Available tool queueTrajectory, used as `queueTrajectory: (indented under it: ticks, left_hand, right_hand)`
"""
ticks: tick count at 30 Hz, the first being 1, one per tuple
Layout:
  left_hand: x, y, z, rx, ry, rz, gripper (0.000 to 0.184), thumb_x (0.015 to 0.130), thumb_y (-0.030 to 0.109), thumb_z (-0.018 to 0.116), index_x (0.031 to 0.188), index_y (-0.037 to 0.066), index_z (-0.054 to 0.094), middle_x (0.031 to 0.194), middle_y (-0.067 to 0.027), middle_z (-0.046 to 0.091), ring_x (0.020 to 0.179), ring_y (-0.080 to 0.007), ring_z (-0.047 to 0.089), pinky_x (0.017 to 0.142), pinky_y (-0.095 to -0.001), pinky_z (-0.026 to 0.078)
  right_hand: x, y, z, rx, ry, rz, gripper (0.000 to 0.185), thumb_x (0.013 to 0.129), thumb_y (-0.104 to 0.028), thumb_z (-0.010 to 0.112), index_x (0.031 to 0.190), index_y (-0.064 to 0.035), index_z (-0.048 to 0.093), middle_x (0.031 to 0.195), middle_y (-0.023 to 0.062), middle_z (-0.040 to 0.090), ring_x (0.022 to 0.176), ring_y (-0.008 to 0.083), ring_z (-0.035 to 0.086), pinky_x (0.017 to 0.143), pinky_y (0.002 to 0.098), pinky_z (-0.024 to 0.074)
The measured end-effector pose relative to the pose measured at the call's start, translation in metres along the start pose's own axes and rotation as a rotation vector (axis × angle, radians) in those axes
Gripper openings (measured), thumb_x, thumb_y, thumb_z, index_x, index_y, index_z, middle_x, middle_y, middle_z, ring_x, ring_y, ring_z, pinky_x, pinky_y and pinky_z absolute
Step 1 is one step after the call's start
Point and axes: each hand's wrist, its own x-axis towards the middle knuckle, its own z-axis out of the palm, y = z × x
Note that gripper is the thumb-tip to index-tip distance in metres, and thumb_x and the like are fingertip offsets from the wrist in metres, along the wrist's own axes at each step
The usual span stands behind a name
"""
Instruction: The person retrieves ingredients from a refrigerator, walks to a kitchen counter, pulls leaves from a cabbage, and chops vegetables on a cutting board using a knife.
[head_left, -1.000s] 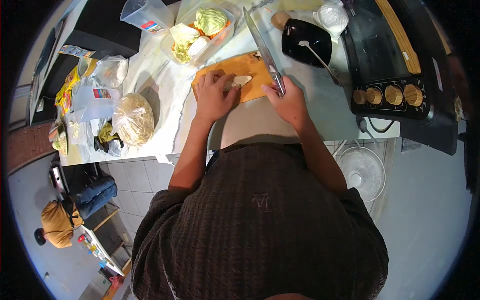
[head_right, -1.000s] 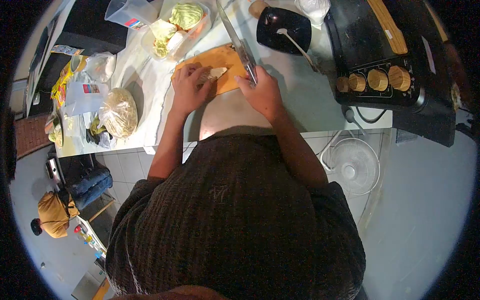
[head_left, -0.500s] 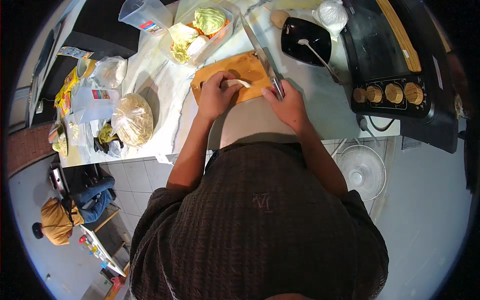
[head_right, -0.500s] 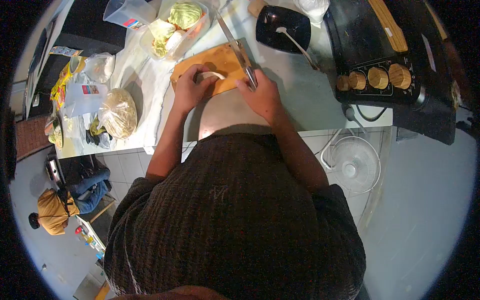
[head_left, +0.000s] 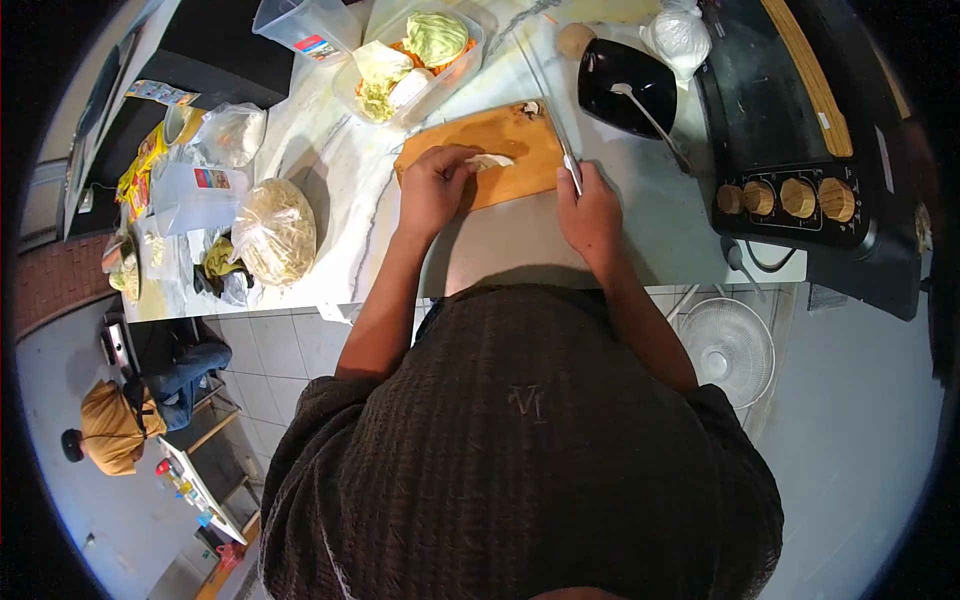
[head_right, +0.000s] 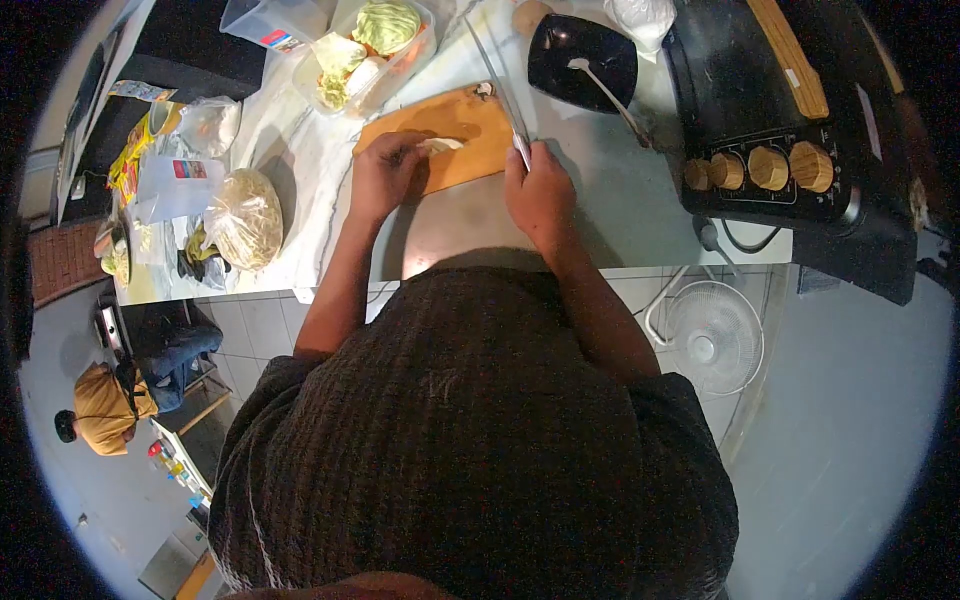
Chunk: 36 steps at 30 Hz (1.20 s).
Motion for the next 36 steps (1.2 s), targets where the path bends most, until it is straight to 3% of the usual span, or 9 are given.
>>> queueTrajectory:
  ticks: [6, 12, 19, 21, 24, 28, 30, 36]
  left_hand:
    - [0.008, -0.003, 0.001, 0.113, -0.012, 0.024, 0.018, 0.083, 0.01, 0.074, 0.1, 0.006, 0.075, 0.096, -0.0153, 0.072, 0.086, -0.0287, 0.07, 0.078, -0.0362, 0.055]
    - [0.003, -0.004, 0.007, 0.214, 0.086, 0.231, 0.015, 0.082, 0.007, 0.071, 0.096, 0.006, 0.076, 0.094, -0.0127, 0.073, 0.086, -0.0307, 0.068, 0.078, -0.0387, 0.055]
    - [-0.009, -0.012, 0.017, 0.306, 0.171, 0.377, 0.025, 0.08, 0.002, 0.071, 0.105, 0.006, 0.072, 0.103, -0.0114, 0.068, 0.091, -0.0303, 0.065, 0.081, -0.039, 0.053]
    - [-0.012, -0.015, 0.017, 0.307, 0.184, 0.392, 0.027, 0.079, 0.002, 0.072, 0.106, 0.006, 0.071, 0.105, -0.0115, 0.067, 0.092, -0.0303, 0.064, 0.081, -0.039, 0.052]
    - [-0.014, -0.017, 0.018, 0.287, 0.188, 0.399, 0.029, 0.078, 0.0, 0.073, 0.106, 0.006, 0.07, 0.109, -0.0117, 0.065, 0.093, -0.0306, 0.064, 0.081, -0.0391, 0.052]
    - [-0.016, -0.013, 0.014, 0.226, 0.175, 0.395, 0.027, 0.08, 0.0, 0.073, 0.107, 0.005, 0.07, 0.11, -0.0121, 0.064, 0.094, -0.0303, 0.063, 0.081, -0.0382, 0.053]
    - [-0.016, -0.013, 0.011, 0.216, 0.17, 0.399, 0.027, 0.081, 0.001, 0.073, 0.107, 0.005, 0.07, 0.11, -0.0125, 0.064, 0.094, -0.0304, 0.063, 0.082, -0.0379, 0.053]
    - [-0.023, -0.017, 0.011, 0.182, 0.144, 0.285, 0.025, 0.081, 0.001, 0.073, 0.106, 0.003, 0.072, 0.113, -0.0131, 0.065, 0.095, -0.03, 0.063, 0.083, -0.0381, 0.053]
  right_hand:
    - [0.002, 0.001, -0.001, -0.139, -0.008, -0.076, 0.028, 0.097, -0.029, 0.057, 0.105, -0.0023, 0.055, 0.101, 0.0221, 0.063, 0.09, 0.0442, 0.063, 0.077, 0.0523, 0.0514]
    - [0.002, -0.008, 0.0, -0.177, -0.026, -0.063, 0.028, 0.093, -0.028, 0.062, 0.109, -0.0052, 0.054, 0.105, 0.0195, 0.062, 0.088, 0.0418, 0.065, 0.077, 0.052, 0.0529]
    - [0.004, -0.017, -0.004, -0.397, -0.026, -0.106, 0.032, 0.087, -0.024, 0.068, 0.111, -0.0063, 0.055, 0.111, 0.0141, 0.059, 0.098, 0.0378, 0.061, 0.079, 0.0468, 0.0504]
    - [0.01, -0.028, -0.009, -0.352, 0.168, -0.389, 0.035, 0.083, -0.024, 0.072, 0.113, -0.0092, 0.061, 0.114, 0.0103, 0.058, 0.106, 0.0326, 0.057, 0.088, 0.045, 0.044]
    - [0.022, -0.04, -0.001, -0.271, 0.152, -0.559, 0.032, 0.081, -0.025, 0.073, 0.111, -0.0137, 0.068, 0.115, 0.0051, 0.059, 0.108, 0.0278, 0.053, 0.093, 0.0433, 0.0362]
    - [0.039, -0.035, 0.025, -0.167, -0.015, -0.656, 0.026, 0.082, -0.025, 0.073, 0.106, -0.017, 0.071, 0.115, 0.0008, 0.062, 0.106, 0.0249, 0.054, 0.093, 0.0437, 0.0345]
    - [0.041, -0.036, 0.031, -0.239, -0.097, -0.66, 0.02, 0.082, -0.024, 0.072, 0.1, -0.016, 0.074, 0.106, -0.0018, 0.065, 0.104, 0.0227, 0.056, 0.091, 0.0431, 0.0353]
    - [0.036, -0.035, 0.032, -0.144, -0.142, -0.668, 0.012, 0.085, -0.024, 0.069, 0.089, -0.0151, 0.075, 0.097, -0.003, 0.069, 0.097, 0.0202, 0.06, 0.087, 0.04, 0.0358]
